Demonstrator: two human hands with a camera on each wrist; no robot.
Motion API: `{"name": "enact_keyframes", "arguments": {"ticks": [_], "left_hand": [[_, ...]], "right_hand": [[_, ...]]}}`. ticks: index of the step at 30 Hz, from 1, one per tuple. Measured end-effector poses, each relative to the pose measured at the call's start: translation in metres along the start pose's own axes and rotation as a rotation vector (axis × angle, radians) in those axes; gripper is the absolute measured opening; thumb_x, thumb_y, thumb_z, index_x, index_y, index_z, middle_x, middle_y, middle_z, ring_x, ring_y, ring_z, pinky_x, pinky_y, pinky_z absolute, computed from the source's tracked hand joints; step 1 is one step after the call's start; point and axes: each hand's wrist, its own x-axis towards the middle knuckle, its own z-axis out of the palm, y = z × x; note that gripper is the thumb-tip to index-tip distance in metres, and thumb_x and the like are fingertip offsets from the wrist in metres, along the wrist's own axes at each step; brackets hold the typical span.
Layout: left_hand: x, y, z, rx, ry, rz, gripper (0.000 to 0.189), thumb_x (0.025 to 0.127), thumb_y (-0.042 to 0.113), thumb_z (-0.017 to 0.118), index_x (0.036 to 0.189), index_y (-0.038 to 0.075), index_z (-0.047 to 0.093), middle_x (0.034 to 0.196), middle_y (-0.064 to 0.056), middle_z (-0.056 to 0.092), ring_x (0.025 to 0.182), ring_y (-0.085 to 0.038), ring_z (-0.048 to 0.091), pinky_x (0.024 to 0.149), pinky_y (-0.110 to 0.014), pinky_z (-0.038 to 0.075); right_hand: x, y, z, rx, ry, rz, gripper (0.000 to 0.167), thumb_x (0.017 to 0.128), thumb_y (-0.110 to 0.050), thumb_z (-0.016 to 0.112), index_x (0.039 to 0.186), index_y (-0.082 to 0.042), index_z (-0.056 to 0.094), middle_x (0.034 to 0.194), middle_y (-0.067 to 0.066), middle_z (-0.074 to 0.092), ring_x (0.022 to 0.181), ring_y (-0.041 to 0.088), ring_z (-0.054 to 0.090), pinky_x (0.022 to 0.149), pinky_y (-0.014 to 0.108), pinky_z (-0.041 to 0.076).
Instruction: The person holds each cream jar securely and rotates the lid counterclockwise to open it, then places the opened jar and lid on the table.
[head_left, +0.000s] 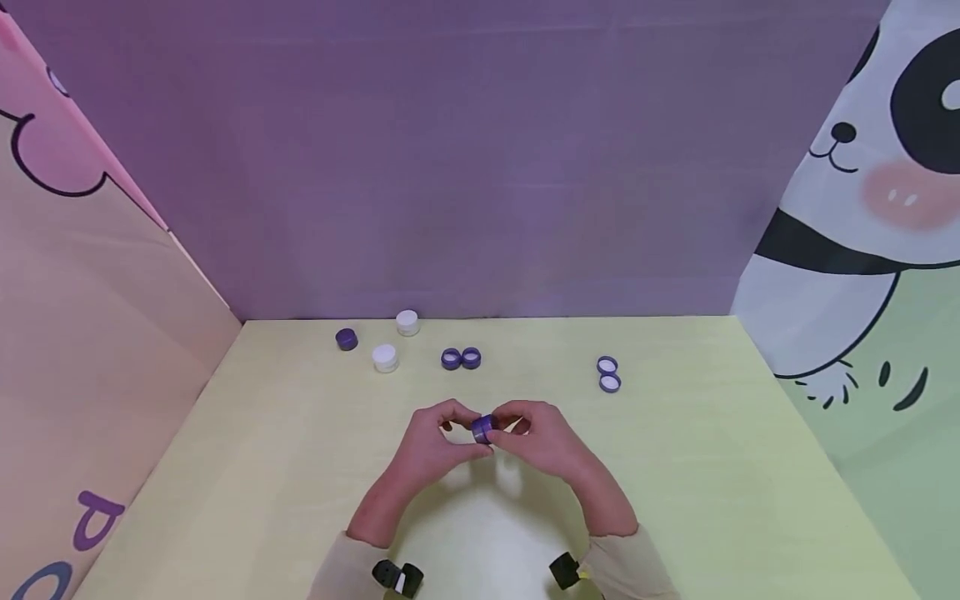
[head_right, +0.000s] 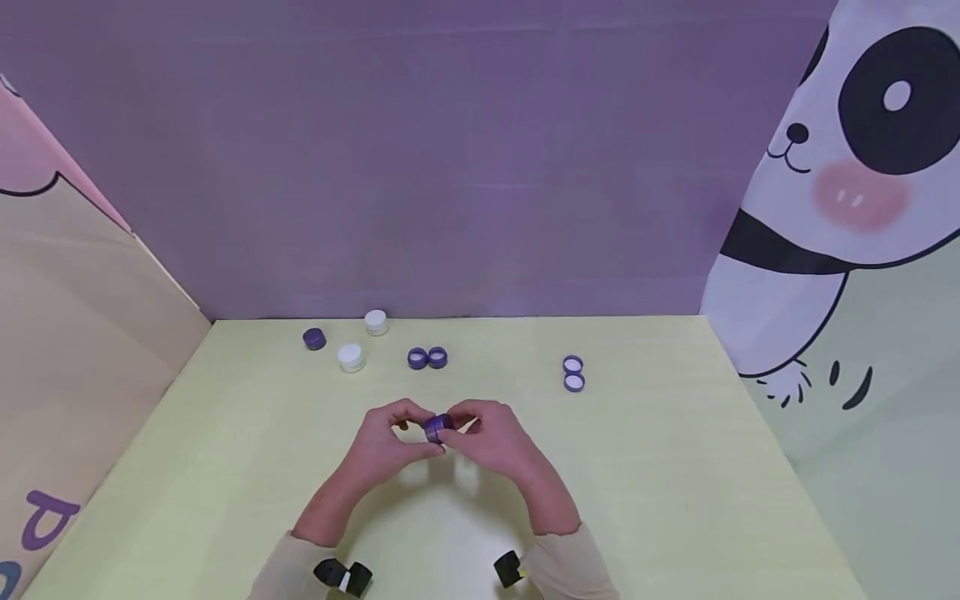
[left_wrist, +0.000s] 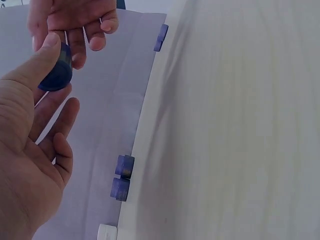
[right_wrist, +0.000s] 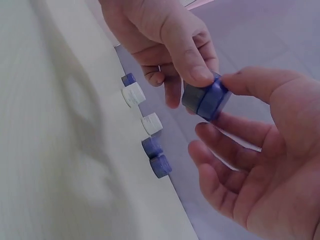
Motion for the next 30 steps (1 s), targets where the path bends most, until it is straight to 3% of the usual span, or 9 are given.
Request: {"name": "enact_keyframes", "arguments": {"ticks": [5, 9, 11, 15, 20, 25, 30], "left_hand": [[0.002, 0.010, -0.001, -0.004, -0.006, -0.023, 0.032, 0.066, 0.018, 0.091, 0.091, 0.017, 0.071, 0.086, 0.008, 0.070, 0.089, -0.023, 0.065, 0.085, -0.052, 0.042], [0.008, 0.004, 0.002, 0.013, -0.017, 0.014, 0.032, 0.067, 0.026, 0.091, 0.091, 0.024, 0.070, 0.087, 0.014, 0.069, 0.089, -0.017, 0.065, 0.082, -0.049, 0.043], [0.009, 0.005, 0.002, 0.022, -0.015, 0.021, 0.031, 0.068, 0.024, 0.090, 0.093, 0.024, 0.071, 0.088, 0.014, 0.069, 0.090, -0.018, 0.064, 0.081, -0.050, 0.043], [0.007, 0.004, 0.002, 0.046, -0.014, 0.000, 0.032, 0.069, 0.019, 0.089, 0.096, 0.023, 0.073, 0.089, 0.014, 0.069, 0.090, -0.020, 0.065, 0.080, -0.049, 0.043], [0.007, 0.004, 0.002, 0.055, -0.025, 0.019, 0.033, 0.069, 0.025, 0.089, 0.098, 0.023, 0.074, 0.090, 0.015, 0.070, 0.091, -0.022, 0.065, 0.080, -0.049, 0.043], [0.007, 0.000, 0.004, 0.051, -0.034, 0.021, 0.033, 0.069, 0.028, 0.090, 0.097, 0.023, 0.074, 0.089, 0.015, 0.070, 0.088, -0.019, 0.066, 0.079, -0.048, 0.043], [0.005, -0.001, 0.004, 0.040, -0.030, 0.023, 0.033, 0.068, 0.025, 0.090, 0.097, 0.023, 0.074, 0.088, 0.014, 0.070, 0.087, -0.020, 0.066, 0.079, -0.049, 0.043]], "right_hand": [[-0.001, -0.001, -0.009, 0.007, -0.023, -0.058, 0.037, 0.084, -0.013, 0.075, 0.120, -0.012, 0.067, 0.109, -0.001, 0.067, 0.085, 0.017, 0.062, 0.071, 0.033, 0.052], [0.000, 0.001, -0.016, -0.028, 0.002, 0.010, 0.048, 0.086, -0.025, 0.076, 0.129, -0.010, 0.060, 0.114, 0.007, 0.065, 0.090, 0.019, 0.060, 0.073, 0.033, 0.051], [0.001, 0.002, -0.016, -0.049, 0.026, 0.056, 0.047, 0.089, -0.034, 0.072, 0.126, -0.009, 0.059, 0.111, 0.007, 0.064, 0.088, 0.019, 0.058, 0.072, 0.034, 0.050], [0.000, 0.005, -0.012, -0.098, 0.013, 0.112, 0.039, 0.095, -0.045, 0.060, 0.105, -0.008, 0.064, 0.094, 0.000, 0.064, 0.078, 0.016, 0.056, 0.064, 0.032, 0.048], [0.000, 0.006, -0.009, -0.144, -0.022, 0.082, 0.040, 0.098, -0.046, 0.052, 0.089, -0.009, 0.065, 0.076, -0.002, 0.059, 0.068, 0.014, 0.051, 0.059, 0.032, 0.042], [0.001, 0.007, -0.010, -0.114, -0.050, 0.036, 0.029, 0.097, -0.040, 0.058, 0.092, -0.013, 0.069, 0.085, -0.003, 0.064, 0.075, 0.013, 0.056, 0.065, 0.032, 0.047], [-0.001, 0.006, -0.014, -0.056, -0.061, -0.009, 0.021, 0.092, -0.030, 0.069, 0.106, -0.015, 0.070, 0.101, -0.005, 0.066, 0.087, 0.018, 0.061, 0.074, 0.034, 0.050]]}}
